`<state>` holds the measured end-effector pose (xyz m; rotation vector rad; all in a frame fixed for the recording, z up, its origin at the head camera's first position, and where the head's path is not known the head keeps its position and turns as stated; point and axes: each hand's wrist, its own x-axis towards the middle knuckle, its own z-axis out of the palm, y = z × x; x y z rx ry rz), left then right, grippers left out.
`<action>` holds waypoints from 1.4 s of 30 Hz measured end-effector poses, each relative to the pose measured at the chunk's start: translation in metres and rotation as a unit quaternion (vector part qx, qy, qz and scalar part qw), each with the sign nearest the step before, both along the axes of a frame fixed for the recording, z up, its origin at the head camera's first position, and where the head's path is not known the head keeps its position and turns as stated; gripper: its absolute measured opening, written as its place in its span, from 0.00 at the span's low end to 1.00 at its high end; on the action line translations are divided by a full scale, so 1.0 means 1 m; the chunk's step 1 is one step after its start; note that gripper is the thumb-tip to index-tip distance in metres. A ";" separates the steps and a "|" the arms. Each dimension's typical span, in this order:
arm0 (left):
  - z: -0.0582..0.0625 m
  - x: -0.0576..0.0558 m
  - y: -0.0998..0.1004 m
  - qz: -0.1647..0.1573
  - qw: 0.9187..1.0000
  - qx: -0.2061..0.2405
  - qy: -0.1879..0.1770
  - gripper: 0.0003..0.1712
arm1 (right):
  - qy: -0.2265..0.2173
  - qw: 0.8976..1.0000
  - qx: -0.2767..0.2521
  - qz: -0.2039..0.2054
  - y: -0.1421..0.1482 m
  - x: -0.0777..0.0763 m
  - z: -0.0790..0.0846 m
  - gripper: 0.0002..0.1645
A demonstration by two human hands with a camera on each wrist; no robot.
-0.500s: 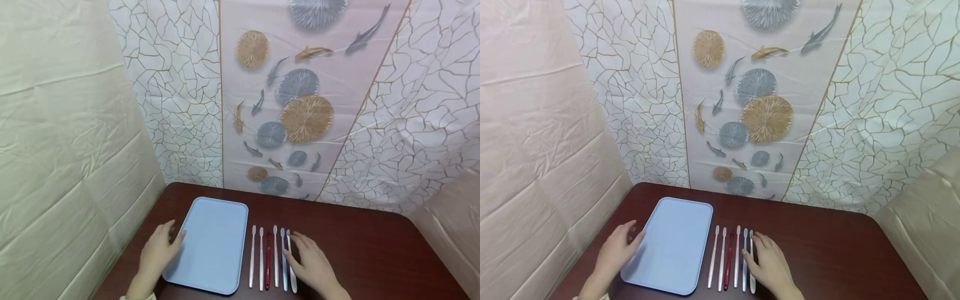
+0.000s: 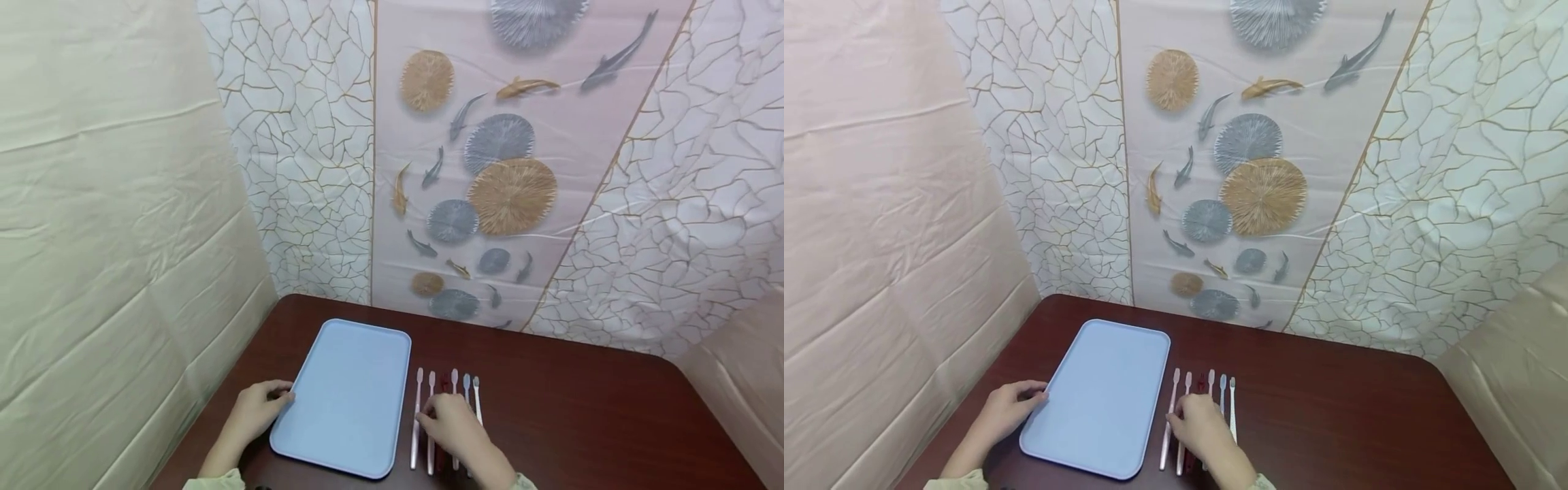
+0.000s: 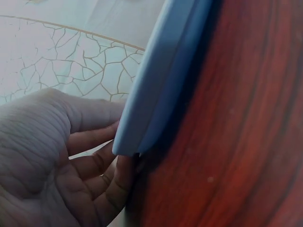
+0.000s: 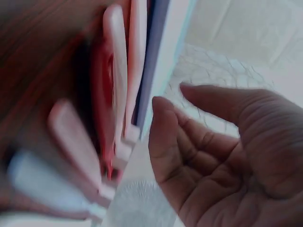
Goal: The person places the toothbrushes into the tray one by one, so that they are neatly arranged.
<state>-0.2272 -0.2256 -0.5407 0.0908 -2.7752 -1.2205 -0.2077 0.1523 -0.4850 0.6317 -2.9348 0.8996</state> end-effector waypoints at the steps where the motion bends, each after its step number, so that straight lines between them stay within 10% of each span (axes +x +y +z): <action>1: -0.001 -0.001 -0.001 0.003 1.000 0.002 -0.002 0.12 | 0.002 1.000 0.009 -0.010 -0.005 -0.003 -0.002 0.15; 16: -0.006 -0.007 -0.004 0.012 0.999 0.027 -0.012 0.10 | -0.020 0.990 0.104 -0.094 -0.032 -0.026 -0.015 0.22; 42: -0.008 -0.007 -0.006 0.014 1.000 0.018 -0.011 0.08 | -0.035 0.997 0.007 -0.062 -0.111 -0.051 0.009 0.16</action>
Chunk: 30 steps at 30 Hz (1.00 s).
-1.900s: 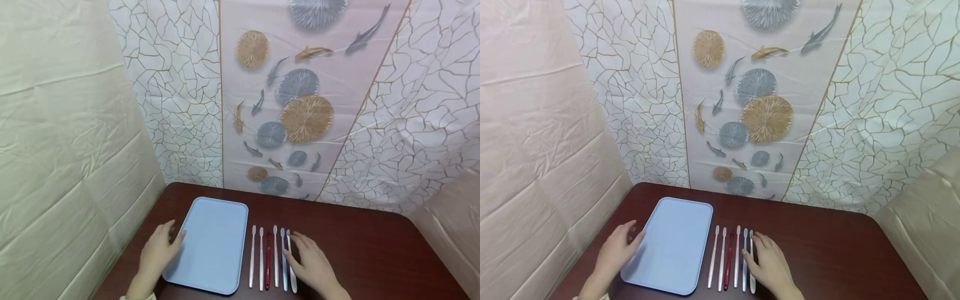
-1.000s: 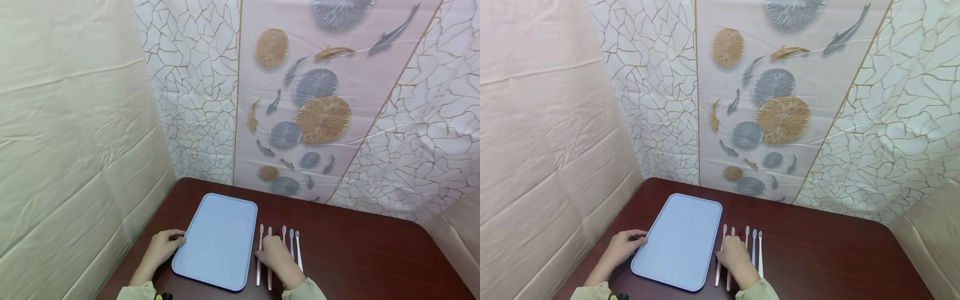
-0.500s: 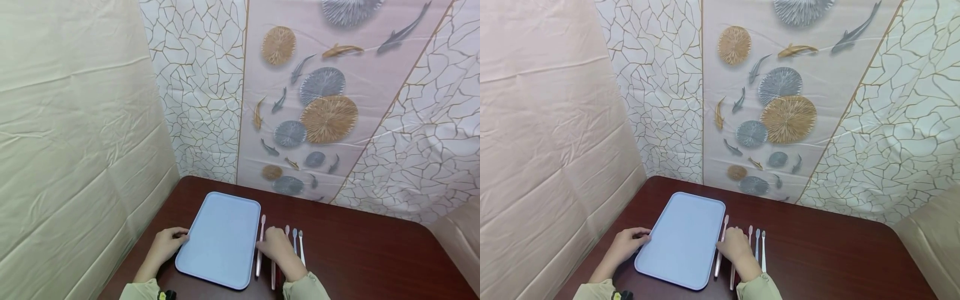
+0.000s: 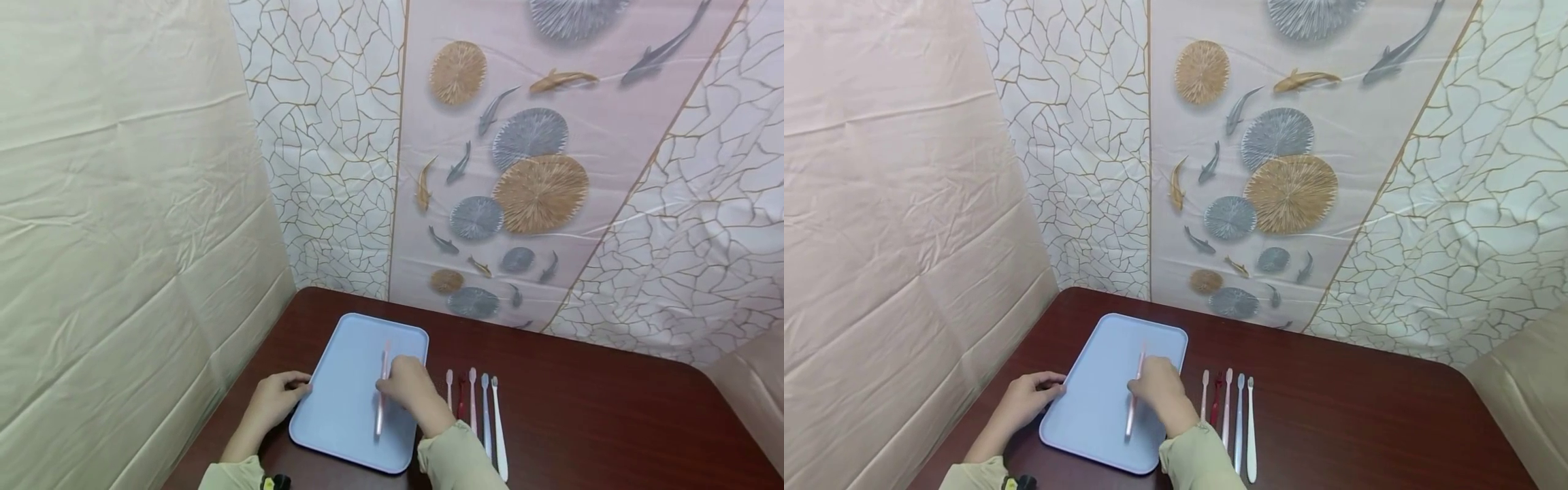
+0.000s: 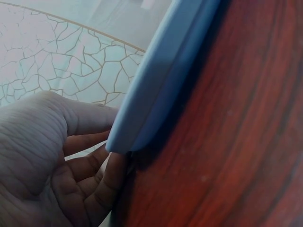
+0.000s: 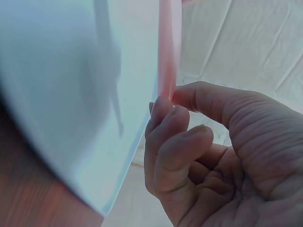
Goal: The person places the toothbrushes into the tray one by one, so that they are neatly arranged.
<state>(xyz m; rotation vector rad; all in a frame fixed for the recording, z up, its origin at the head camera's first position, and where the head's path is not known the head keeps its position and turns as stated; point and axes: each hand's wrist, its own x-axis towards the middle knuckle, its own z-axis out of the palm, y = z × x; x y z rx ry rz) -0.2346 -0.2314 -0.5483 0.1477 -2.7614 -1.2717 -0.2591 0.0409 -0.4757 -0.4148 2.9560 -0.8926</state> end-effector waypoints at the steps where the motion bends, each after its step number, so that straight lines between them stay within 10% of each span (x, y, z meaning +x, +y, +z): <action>1: 0.000 0.000 0.000 0.001 1.000 -0.003 0.002 0.08 | -0.005 1.000 -0.002 0.001 -0.005 -0.002 0.000 0.16; 30: 0.000 -0.002 0.003 0.011 0.999 -0.028 0.014 0.07 | -0.055 0.998 0.008 0.042 -0.104 -0.023 -0.032 0.23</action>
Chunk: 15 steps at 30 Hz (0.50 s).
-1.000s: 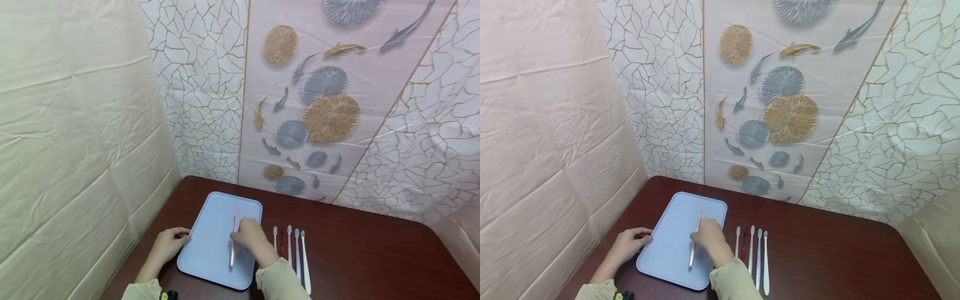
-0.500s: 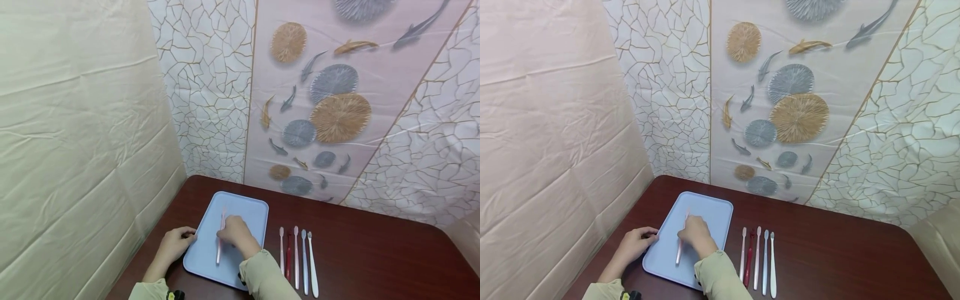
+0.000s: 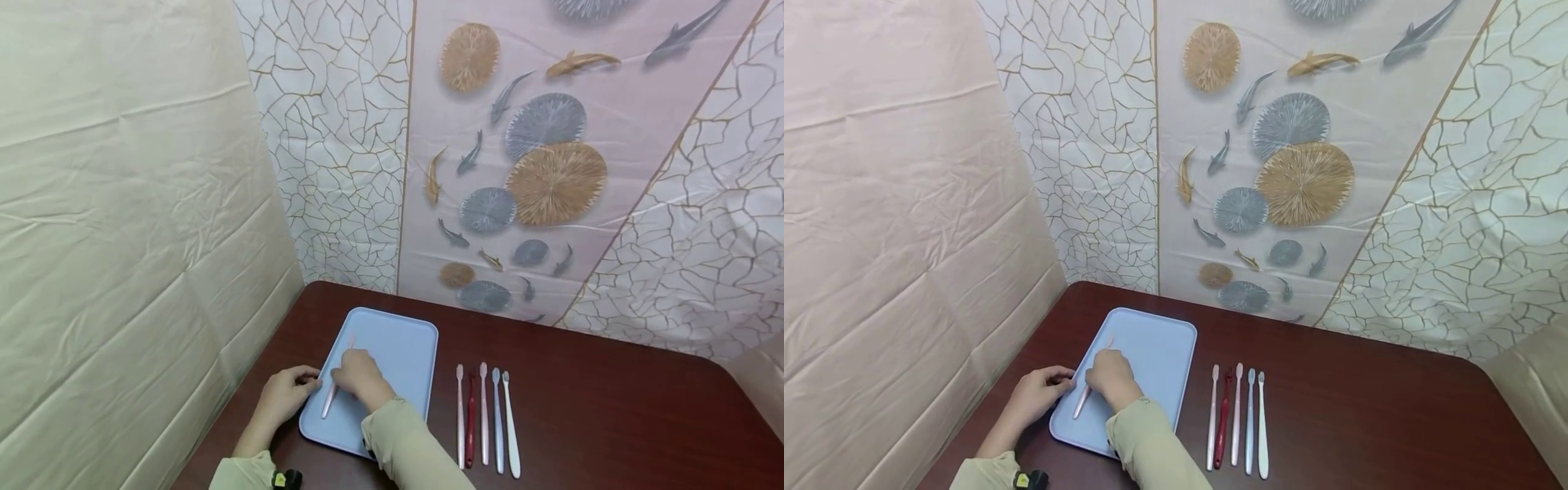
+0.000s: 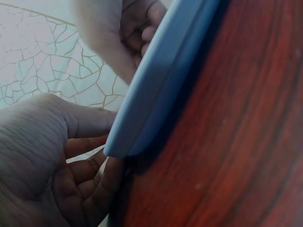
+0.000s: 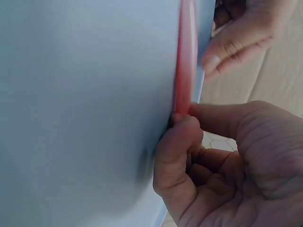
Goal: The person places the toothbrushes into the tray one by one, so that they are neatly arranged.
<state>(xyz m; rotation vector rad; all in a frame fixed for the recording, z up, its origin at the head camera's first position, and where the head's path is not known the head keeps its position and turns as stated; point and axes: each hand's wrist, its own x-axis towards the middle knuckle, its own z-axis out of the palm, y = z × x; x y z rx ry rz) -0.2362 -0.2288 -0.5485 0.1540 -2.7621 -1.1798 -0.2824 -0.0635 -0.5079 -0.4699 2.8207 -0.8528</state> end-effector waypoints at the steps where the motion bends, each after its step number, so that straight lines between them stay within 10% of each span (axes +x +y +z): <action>1: 0.000 0.000 0.000 0.000 1.000 -0.002 0.001 0.07 | 0.002 1.000 0.001 0.004 -0.003 0.000 -0.001 0.24; 15: -0.002 -0.001 -0.001 -0.001 1.000 -0.004 0.003 0.05 | -0.007 0.999 -0.032 0.008 -0.012 -0.003 -0.008 0.25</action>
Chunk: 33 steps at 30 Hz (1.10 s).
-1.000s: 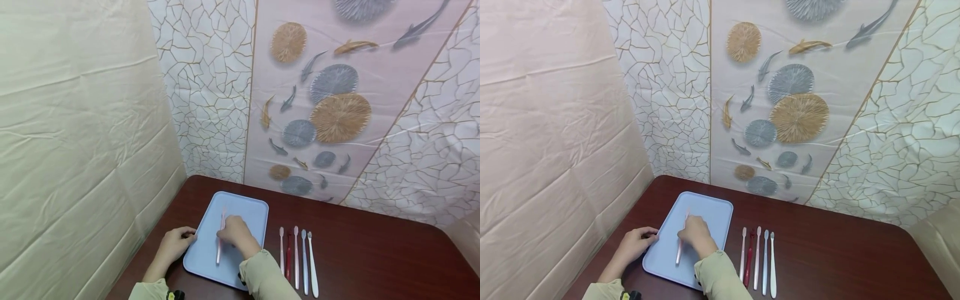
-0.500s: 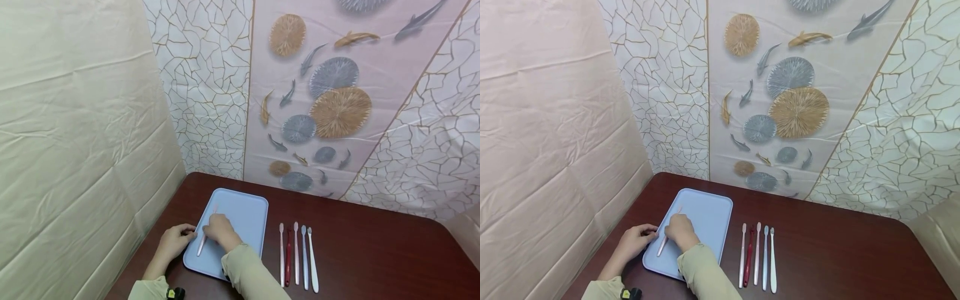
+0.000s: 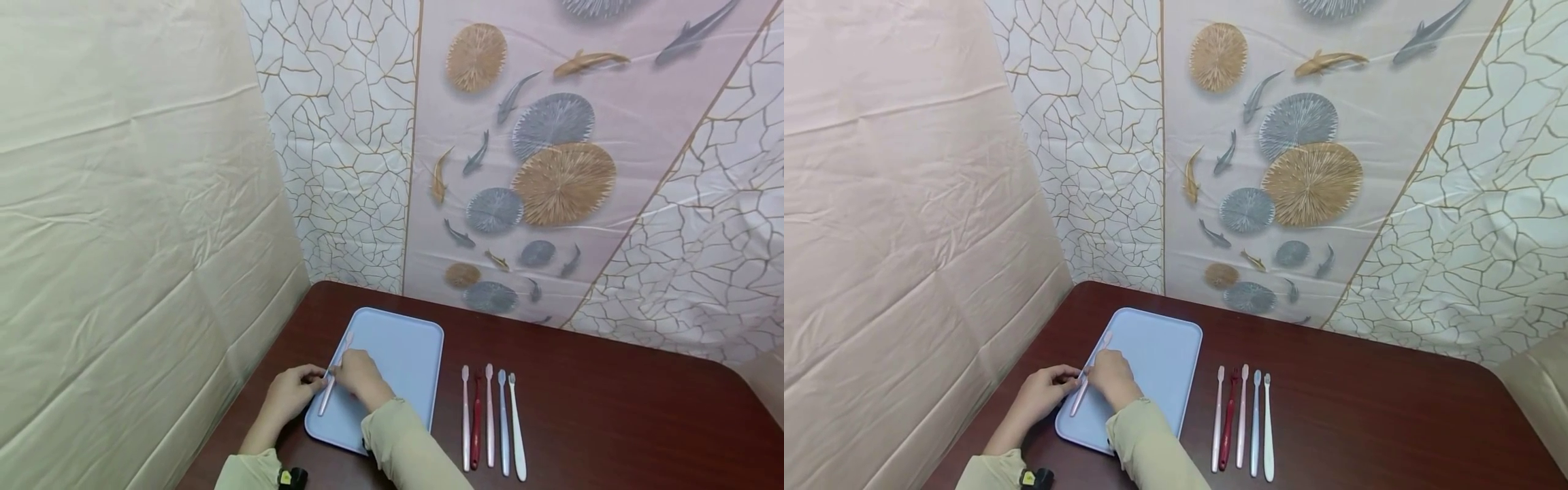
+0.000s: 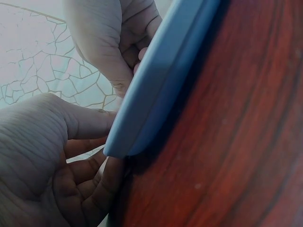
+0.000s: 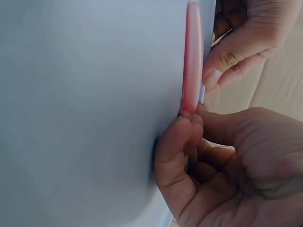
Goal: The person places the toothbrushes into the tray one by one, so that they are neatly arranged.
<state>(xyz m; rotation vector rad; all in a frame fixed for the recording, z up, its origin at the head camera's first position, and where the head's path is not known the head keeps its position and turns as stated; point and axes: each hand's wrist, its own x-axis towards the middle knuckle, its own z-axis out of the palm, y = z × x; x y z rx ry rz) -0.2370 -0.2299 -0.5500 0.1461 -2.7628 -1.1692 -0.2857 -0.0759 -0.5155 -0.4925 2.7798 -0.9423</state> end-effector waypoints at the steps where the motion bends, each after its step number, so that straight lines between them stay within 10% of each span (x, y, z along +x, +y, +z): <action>1: 0.000 0.000 0.000 0.000 1.000 0.001 -0.001 0.05 | -0.001 1.000 -0.004 0.003 0.001 0.000 0.000 0.26; 16: -0.001 -0.001 -0.001 -0.002 1.000 0.009 -0.005 0.05 | 0.005 0.999 -0.002 0.043 0.029 0.013 0.022 0.22; 33: 0.000 0.001 -0.002 -0.011 1.000 0.011 0.001 0.06 | 0.079 0.994 -0.048 0.055 0.126 0.041 0.051 0.15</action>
